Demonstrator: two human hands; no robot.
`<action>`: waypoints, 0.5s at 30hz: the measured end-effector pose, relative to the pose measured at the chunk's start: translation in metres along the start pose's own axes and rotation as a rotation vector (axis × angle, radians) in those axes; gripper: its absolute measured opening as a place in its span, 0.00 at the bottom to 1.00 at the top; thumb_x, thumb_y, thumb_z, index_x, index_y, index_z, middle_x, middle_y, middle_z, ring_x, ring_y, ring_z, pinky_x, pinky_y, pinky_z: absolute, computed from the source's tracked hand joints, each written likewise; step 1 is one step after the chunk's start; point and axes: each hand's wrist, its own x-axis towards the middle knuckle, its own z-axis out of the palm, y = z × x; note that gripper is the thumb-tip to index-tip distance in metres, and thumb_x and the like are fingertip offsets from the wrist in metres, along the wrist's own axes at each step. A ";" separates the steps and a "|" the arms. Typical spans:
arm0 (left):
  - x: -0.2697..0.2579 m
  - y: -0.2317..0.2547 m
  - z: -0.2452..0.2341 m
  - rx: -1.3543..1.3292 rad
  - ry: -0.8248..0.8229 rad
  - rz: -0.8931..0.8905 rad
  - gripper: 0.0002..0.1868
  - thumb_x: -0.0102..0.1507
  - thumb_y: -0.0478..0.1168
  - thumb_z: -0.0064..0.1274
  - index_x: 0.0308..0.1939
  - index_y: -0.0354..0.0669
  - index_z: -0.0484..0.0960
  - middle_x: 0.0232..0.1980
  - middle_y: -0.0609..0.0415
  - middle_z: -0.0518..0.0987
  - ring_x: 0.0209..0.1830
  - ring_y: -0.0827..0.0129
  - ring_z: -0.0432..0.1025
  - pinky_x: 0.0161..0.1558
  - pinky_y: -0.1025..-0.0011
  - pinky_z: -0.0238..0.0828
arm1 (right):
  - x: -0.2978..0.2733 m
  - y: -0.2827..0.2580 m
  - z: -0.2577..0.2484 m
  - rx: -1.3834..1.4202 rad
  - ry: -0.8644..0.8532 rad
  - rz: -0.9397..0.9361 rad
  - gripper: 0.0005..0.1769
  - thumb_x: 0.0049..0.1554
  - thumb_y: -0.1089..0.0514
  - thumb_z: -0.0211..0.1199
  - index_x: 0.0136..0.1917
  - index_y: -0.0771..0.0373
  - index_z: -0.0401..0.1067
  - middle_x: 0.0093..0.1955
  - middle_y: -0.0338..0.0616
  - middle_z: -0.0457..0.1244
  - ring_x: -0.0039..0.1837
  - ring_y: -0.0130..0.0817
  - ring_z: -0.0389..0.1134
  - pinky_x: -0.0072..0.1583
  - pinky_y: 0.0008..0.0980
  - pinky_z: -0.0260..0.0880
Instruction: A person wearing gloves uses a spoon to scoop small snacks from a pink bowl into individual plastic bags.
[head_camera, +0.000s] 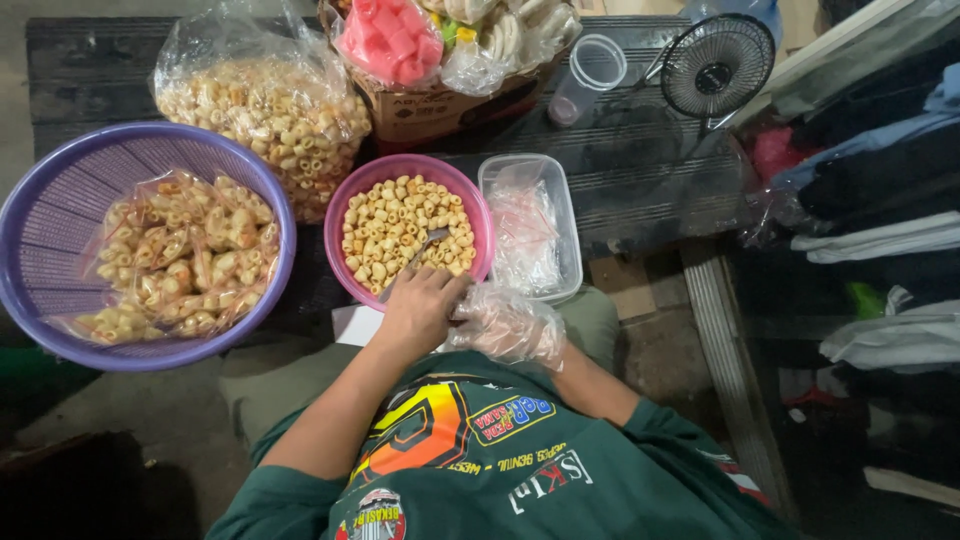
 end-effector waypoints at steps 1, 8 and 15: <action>0.004 0.005 -0.014 -0.025 -0.047 -0.023 0.18 0.61 0.51 0.53 0.54 0.57 0.77 0.39 0.57 0.76 0.44 0.61 0.73 0.47 0.59 0.66 | 0.001 -0.001 0.001 0.008 0.010 -0.015 0.16 0.59 0.58 0.69 0.60 0.50 0.74 0.52 0.29 0.64 0.57 0.21 0.64 0.59 0.26 0.65; 0.004 0.008 -0.018 -0.022 -0.119 -0.086 0.23 0.61 0.49 0.54 0.59 0.52 0.74 0.45 0.55 0.73 0.49 0.57 0.70 0.47 0.57 0.66 | -0.006 -0.009 -0.002 0.071 0.018 -0.076 0.18 0.60 0.59 0.66 0.63 0.49 0.72 0.53 0.27 0.62 0.57 0.20 0.62 0.59 0.25 0.63; 0.001 0.010 -0.015 0.015 0.015 -0.053 0.13 0.65 0.47 0.44 0.52 0.53 0.75 0.39 0.55 0.72 0.42 0.57 0.71 0.43 0.57 0.67 | -0.006 -0.012 -0.003 0.128 0.004 -0.099 0.20 0.61 0.59 0.65 0.66 0.48 0.70 0.54 0.27 0.61 0.58 0.20 0.59 0.58 0.24 0.61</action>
